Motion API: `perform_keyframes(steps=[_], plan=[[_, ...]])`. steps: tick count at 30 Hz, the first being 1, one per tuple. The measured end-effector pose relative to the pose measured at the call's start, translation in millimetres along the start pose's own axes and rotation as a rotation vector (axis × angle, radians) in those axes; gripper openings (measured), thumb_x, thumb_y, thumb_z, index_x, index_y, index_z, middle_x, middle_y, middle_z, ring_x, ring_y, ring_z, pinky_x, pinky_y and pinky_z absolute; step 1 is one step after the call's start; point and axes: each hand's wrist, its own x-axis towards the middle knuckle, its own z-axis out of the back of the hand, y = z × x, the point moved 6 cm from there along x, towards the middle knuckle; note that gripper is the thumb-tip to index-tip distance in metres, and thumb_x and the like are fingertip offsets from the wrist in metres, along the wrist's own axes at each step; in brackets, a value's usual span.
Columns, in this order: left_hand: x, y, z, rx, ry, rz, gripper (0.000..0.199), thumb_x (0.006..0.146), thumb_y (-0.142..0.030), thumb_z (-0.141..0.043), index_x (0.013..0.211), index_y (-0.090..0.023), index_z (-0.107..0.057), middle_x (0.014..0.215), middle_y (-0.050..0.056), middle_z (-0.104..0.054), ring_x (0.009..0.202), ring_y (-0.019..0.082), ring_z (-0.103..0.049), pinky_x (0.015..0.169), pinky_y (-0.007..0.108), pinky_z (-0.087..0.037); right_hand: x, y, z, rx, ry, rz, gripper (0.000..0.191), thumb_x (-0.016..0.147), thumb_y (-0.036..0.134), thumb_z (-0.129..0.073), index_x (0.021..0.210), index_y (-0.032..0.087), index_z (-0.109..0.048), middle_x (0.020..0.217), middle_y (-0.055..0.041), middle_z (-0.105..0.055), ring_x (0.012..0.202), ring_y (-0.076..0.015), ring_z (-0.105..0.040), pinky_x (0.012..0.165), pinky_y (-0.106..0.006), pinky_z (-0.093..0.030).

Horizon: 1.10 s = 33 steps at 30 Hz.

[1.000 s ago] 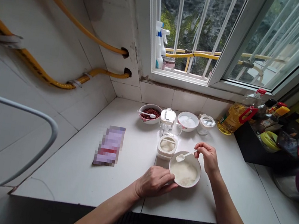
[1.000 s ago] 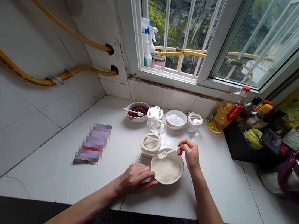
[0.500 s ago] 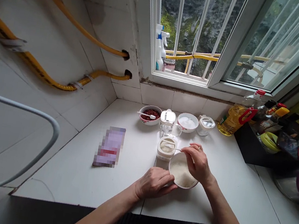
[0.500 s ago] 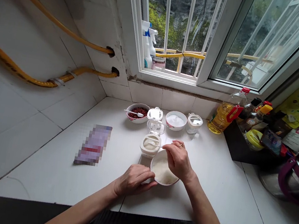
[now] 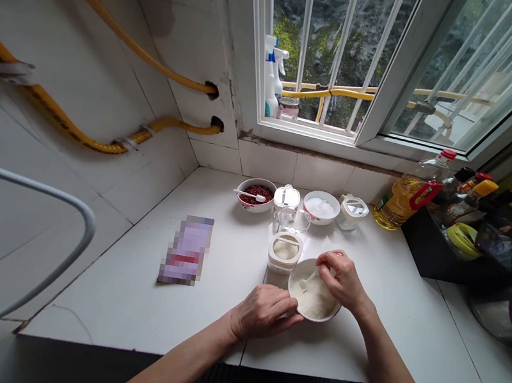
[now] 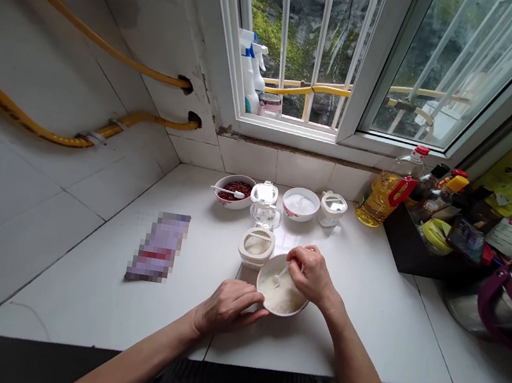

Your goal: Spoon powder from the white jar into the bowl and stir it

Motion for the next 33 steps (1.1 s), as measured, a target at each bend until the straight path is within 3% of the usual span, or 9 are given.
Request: perform_keyframes(steps=[3,9,16,23,29,33], plan=[[0.9,-0.7,0.4,-0.008,-0.003,-0.009,0.024,0.098,-0.03,-0.047,0.079,-0.017,-0.055,0.056,-0.002,-0.056,0.046,0.011,-0.049,0.047,0.026,-0.032,-0.3,-6.0,-1.5,0.079,-0.009,-0.119,0.02,0.075,0.011,-0.047,0.07,0.023,-0.062,0.065,-0.0008,-0.066,0.069,-0.0185,-0.06,0.07,-0.031,-0.047],[0.7,-0.3,0.0,-0.021,-0.015,-0.008,0.025,0.098,-0.029,-0.047,0.079,-0.017,-0.055,0.056,-0.002,-0.055,0.046,0.011,-0.048,0.047,0.025,-0.032,-2.5,-24.8,7.1,0.407,-0.084,-0.432,0.013,0.072,0.019,-0.049,0.067,0.02,-0.061,0.052,0.0026,-0.057,0.052,-0.0141,-0.054,0.057,-0.027,-0.044],[0.7,-0.2,0.3,-0.022,-0.015,-0.015,0.023,0.098,-0.03,-0.048,0.079,-0.017,-0.054,0.057,-0.003,-0.054,0.046,0.01,-0.048,0.046,0.026,-0.031,-2.0,-34.1,6.5,0.628,-0.133,-0.557,0.011,0.068,0.025,-0.055,0.065,0.018,-0.063,0.046,0.0029,-0.056,0.047,-0.0126,-0.051,0.054,-0.027,-0.043],[-0.7,0.5,-1.3,-0.016,-0.01,-0.013,0.02,0.097,-0.029,-0.049,0.081,-0.018,-0.053,0.058,-0.003,-0.054,0.047,0.01,-0.048,0.046,0.026,-0.032,-0.5,-38.3,7.3,0.739,-0.187,-0.561,0.017,0.071,0.034,-0.066,0.075,0.017,-0.066,0.057,-0.0007,-0.066,0.055,-0.015,-0.059,0.059,-0.029,-0.048],[-0.4,0.2,-1.0,-0.014,-0.012,-0.017,0.019,0.096,-0.029,-0.05,0.081,-0.018,-0.053,0.058,-0.003,-0.054,0.047,0.01,-0.048,0.046,0.026,-0.032,0.5,-20.2,9.2,0.634,-0.253,-0.406,0.025,0.081,0.044,-0.067,0.088,0.02,-0.064,0.073,-0.0044,-0.071,0.069,-0.0189,-0.068,0.07,-0.035,-0.055],[-0.4,0.3,-0.7,-0.011,-0.015,-0.013,0.021,0.096,-0.03,-0.049,0.08,-0.018,-0.054,0.057,-0.003,-0.053,0.046,0.01,-0.048,0.046,0.026,-0.031,-2.8,-7.5,7.9,0.508,-0.293,-0.269,0.019,0.088,0.039,-0.061,0.093,0.021,-0.063,0.082,-0.0053,-0.072,0.074,-0.02,-0.07,0.071,-0.035,-0.056]])
